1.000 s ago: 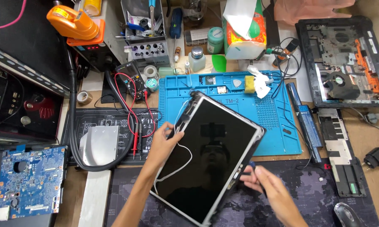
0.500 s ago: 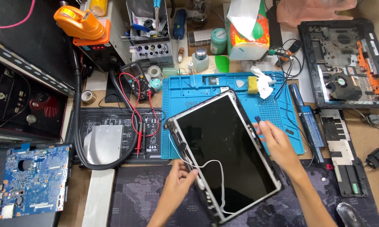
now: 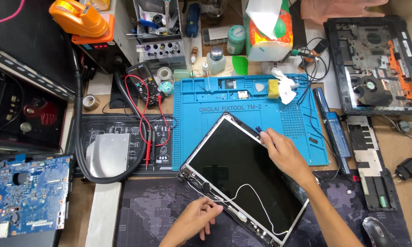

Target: Disassembling a laptop screen assembly and managing internal components on a repair bench.

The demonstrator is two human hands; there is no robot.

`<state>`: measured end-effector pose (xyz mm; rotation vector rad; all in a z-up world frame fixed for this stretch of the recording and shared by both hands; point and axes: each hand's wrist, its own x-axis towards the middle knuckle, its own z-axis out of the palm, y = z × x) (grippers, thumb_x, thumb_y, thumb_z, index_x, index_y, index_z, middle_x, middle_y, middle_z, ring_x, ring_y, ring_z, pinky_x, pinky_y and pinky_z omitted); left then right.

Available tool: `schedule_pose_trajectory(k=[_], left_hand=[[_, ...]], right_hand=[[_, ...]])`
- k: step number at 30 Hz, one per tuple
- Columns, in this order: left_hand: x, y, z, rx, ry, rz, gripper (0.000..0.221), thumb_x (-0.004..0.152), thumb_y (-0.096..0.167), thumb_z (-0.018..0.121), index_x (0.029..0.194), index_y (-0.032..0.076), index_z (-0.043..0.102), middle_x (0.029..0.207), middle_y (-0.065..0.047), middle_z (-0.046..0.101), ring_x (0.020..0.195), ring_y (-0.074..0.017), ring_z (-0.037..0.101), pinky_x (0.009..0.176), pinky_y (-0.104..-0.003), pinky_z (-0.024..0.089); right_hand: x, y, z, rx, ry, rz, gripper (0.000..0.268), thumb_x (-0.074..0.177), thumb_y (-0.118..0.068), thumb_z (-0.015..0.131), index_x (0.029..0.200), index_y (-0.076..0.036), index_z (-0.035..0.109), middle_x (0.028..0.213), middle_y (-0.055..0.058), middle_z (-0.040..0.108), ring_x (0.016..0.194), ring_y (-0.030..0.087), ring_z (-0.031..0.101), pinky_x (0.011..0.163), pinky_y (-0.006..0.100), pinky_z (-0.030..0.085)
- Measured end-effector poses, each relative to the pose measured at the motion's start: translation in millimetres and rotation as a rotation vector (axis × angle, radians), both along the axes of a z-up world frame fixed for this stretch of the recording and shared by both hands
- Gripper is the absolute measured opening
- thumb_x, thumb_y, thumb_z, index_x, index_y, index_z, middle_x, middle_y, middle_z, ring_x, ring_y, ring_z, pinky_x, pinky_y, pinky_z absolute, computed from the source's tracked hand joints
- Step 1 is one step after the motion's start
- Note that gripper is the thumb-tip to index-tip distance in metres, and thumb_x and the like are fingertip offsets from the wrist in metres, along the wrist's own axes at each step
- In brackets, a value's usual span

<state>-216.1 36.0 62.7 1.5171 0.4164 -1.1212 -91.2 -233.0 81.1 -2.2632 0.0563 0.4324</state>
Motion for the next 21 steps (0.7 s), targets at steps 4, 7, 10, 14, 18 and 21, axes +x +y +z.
schedule_pose_trajectory(k=[4, 7, 10, 14, 18, 21], left_hand=[[6, 3, 9, 0.072, -0.033, -0.108, 0.03, 0.102, 0.041, 0.063, 0.103, 0.011, 0.064, 0.075, -0.001, 0.061, 0.054, -0.0075, 0.058, 0.045, -0.02, 0.048], [8, 8, 15, 0.077, -0.096, -0.181, 0.027, 0.102, 0.039, 0.064, 0.1, 0.013, 0.068, 0.077, -0.001, 0.064, 0.059, -0.0081, 0.061, 0.048, -0.021, 0.049], [17, 13, 34, 0.114, -0.182, -0.313, 0.042, 0.101, 0.046, 0.062, 0.078, 0.013, 0.075, 0.067, 0.002, 0.063, 0.053, -0.006, 0.057, 0.05, -0.019, 0.045], [34, 15, 46, 0.08, -0.353, -0.274, 0.042, 0.099, 0.041, 0.063, 0.073, 0.01, 0.077, 0.07, 0.001, 0.074, 0.056, -0.0064, 0.062, 0.058, -0.021, 0.049], [61, 8, 51, 0.031, -0.673, -0.08, 0.024, 0.097, 0.032, 0.062, 0.088, 0.011, 0.072, 0.081, 0.001, 0.069, 0.066, -0.0084, 0.054, 0.065, -0.027, 0.044], [83, 5, 54, 0.088, -0.825, -0.096, 0.021, 0.097, 0.032, 0.063, 0.094, 0.013, 0.071, 0.088, 0.001, 0.072, 0.077, -0.0099, 0.062, 0.068, -0.026, 0.047]], right_hand=[[7, 3, 18, -0.042, 0.057, 0.005, 0.042, 0.11, -0.039, 0.039, 0.081, -0.009, 0.045, 0.086, 0.003, 0.066, 0.078, 0.018, 0.055, 0.075, 0.035, 0.039], [16, 6, 34, -0.084, -0.105, 0.088, 0.04, 0.109, -0.038, 0.041, 0.086, -0.01, 0.058, 0.082, 0.004, 0.061, 0.079, 0.02, 0.057, 0.077, 0.036, 0.041], [26, 13, 59, -0.01, -0.219, 0.062, 0.026, 0.106, -0.029, 0.053, 0.091, -0.011, 0.064, 0.085, 0.003, 0.065, 0.078, 0.016, 0.064, 0.074, 0.033, 0.045], [34, 29, 78, 0.223, -0.567, 0.058, 0.011, 0.104, -0.008, 0.057, 0.114, -0.004, 0.062, 0.111, 0.01, 0.066, 0.095, 0.02, 0.069, 0.084, 0.032, 0.06], [40, 50, 66, 0.457, -0.765, 0.011, 0.029, 0.107, -0.003, 0.059, 0.133, -0.01, 0.047, 0.111, 0.012, 0.061, 0.105, 0.027, 0.075, 0.094, 0.031, 0.062], [52, 58, 40, 0.569, -0.96, 0.014, 0.041, 0.105, 0.004, 0.063, 0.131, -0.015, 0.038, 0.109, 0.016, 0.064, 0.102, 0.027, 0.072, 0.094, 0.032, 0.061]])
